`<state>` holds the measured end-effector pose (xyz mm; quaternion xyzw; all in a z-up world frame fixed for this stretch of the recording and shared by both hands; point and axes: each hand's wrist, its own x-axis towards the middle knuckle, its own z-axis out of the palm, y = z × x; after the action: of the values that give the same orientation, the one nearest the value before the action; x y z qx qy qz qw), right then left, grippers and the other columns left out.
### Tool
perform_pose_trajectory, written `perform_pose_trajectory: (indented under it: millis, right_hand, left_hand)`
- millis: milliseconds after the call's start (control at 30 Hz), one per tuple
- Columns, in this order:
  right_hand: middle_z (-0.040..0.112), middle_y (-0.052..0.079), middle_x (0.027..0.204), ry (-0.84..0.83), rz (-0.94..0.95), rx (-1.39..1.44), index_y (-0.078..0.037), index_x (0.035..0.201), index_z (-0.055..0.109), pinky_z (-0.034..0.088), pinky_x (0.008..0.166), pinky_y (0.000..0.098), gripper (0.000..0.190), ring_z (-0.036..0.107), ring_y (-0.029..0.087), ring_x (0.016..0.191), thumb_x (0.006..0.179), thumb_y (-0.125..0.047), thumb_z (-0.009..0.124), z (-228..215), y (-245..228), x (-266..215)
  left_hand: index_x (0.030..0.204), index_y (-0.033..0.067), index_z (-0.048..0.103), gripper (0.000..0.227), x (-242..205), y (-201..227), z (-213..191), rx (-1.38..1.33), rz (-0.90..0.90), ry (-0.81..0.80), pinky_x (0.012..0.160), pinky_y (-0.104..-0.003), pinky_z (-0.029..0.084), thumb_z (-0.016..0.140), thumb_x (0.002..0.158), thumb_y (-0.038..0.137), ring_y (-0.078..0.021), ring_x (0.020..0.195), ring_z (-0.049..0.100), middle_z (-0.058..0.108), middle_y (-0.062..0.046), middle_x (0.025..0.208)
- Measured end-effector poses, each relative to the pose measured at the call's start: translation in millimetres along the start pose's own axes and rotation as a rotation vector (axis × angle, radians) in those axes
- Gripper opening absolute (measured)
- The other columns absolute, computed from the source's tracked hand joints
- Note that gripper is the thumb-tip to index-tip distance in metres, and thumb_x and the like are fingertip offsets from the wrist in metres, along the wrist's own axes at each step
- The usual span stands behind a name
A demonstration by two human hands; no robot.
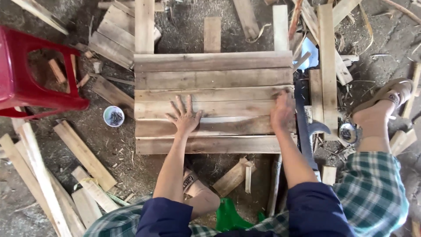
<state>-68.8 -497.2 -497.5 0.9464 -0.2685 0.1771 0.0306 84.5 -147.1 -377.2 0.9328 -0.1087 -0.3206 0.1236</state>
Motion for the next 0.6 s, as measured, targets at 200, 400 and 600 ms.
perform_pose_trajectory:
  millis: [200, 400, 600]
  right_hand:
    - [0.053, 0.019, 0.138, -0.374, -0.066, -0.226, -0.006, 0.134, 0.059, 0.049, 0.076, 0.0701, 0.040, 0.059, 0.043, 0.115, 0.095, -0.016, 0.062, 108.4, -144.4, -47.7]
    - [0.067, -0.002, 0.129, -0.045, -0.326, -0.195, -0.022, 0.116, 0.065, 0.053, 0.100, 0.0364, 0.015, 0.066, 0.021, 0.121, 0.101, -0.023, 0.060, -13.4, -59.5, 12.1]
    - [0.046, 0.006, 0.151, -0.131, 0.323, 0.603, -0.017, 0.151, 0.041, 0.025, 0.124, 0.0372, 0.045, 0.040, 0.023, 0.145, 0.112, -0.040, 0.035, 85.4, -75.2, 17.1]
  left_hand:
    - [0.165, 0.0352, -0.005, 0.083, -1.2, -2.8, 3.2, -0.031, 0.003, 0.026, 0.107, -0.080, -0.011, 0.043, 0.102, 0.060, -0.0481, 0.149, -0.024, -0.024, -0.015, 0.167]
    - [0.165, 0.0367, -0.003, 0.085, 4.7, -5.0, 7.5, -0.062, 0.016, 0.044, 0.106, -0.080, -0.016, 0.045, 0.100, 0.062, -0.0474, 0.149, -0.025, -0.023, -0.013, 0.168]
    - [0.165, 0.0346, -0.001, 0.084, 6.4, -3.2, 8.3, -0.076, 0.022, 0.064, 0.106, -0.080, -0.017, 0.046, 0.100, 0.061, -0.0480, 0.149, -0.026, -0.023, -0.015, 0.168]
